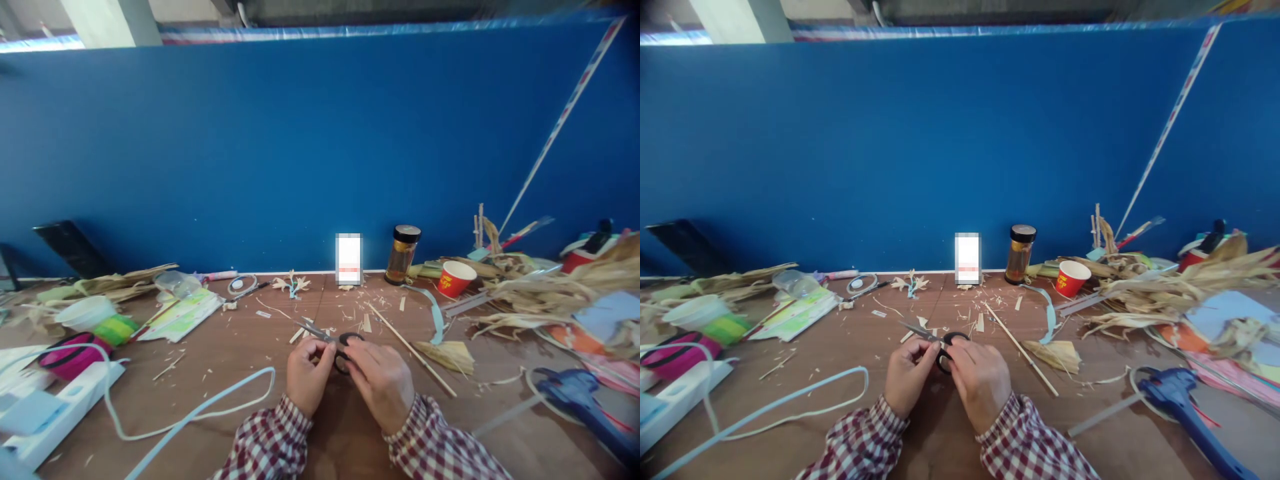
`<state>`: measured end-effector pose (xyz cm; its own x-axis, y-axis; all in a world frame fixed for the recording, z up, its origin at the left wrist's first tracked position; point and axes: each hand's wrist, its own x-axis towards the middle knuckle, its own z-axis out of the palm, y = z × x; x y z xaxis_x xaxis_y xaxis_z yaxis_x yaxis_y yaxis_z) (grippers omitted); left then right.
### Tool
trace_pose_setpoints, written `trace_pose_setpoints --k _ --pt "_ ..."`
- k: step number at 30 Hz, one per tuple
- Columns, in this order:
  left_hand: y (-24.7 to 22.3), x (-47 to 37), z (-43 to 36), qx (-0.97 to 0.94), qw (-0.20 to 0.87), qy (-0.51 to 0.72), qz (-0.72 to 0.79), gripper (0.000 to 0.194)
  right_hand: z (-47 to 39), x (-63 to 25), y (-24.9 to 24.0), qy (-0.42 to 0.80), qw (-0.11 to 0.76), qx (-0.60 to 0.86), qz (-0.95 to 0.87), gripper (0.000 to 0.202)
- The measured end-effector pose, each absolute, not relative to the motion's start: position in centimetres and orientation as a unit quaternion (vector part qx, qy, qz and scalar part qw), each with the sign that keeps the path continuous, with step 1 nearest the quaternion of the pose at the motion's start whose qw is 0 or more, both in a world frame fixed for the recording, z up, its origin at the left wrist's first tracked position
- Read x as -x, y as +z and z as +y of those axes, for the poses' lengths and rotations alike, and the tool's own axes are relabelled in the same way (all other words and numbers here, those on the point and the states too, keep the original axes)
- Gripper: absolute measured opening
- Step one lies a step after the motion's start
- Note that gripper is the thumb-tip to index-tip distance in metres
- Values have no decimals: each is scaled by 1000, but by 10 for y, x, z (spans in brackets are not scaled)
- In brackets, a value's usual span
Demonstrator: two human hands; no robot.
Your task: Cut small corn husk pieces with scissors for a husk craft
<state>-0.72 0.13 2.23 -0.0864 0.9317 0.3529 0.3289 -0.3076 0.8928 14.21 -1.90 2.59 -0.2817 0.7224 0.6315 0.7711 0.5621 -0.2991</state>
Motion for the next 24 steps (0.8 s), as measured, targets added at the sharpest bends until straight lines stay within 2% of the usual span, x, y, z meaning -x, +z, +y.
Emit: trace_pose_setpoints --k 5,12,17,24 --pt "21 5 -1 -623 289 523 504 21 -18 -144 29 -57 367 478 -796 17" --pt "22 5 -1 -633 275 513 511 19 -17 -142 27 -30 358 498 -789 11" --pt "23 15 6 -552 309 553 542 23 -8 -154 26 -9 350 570 -743 2" --pt "12 26 23 -416 416 616 524 36 3 -171 21 18 259 628 -734 8"
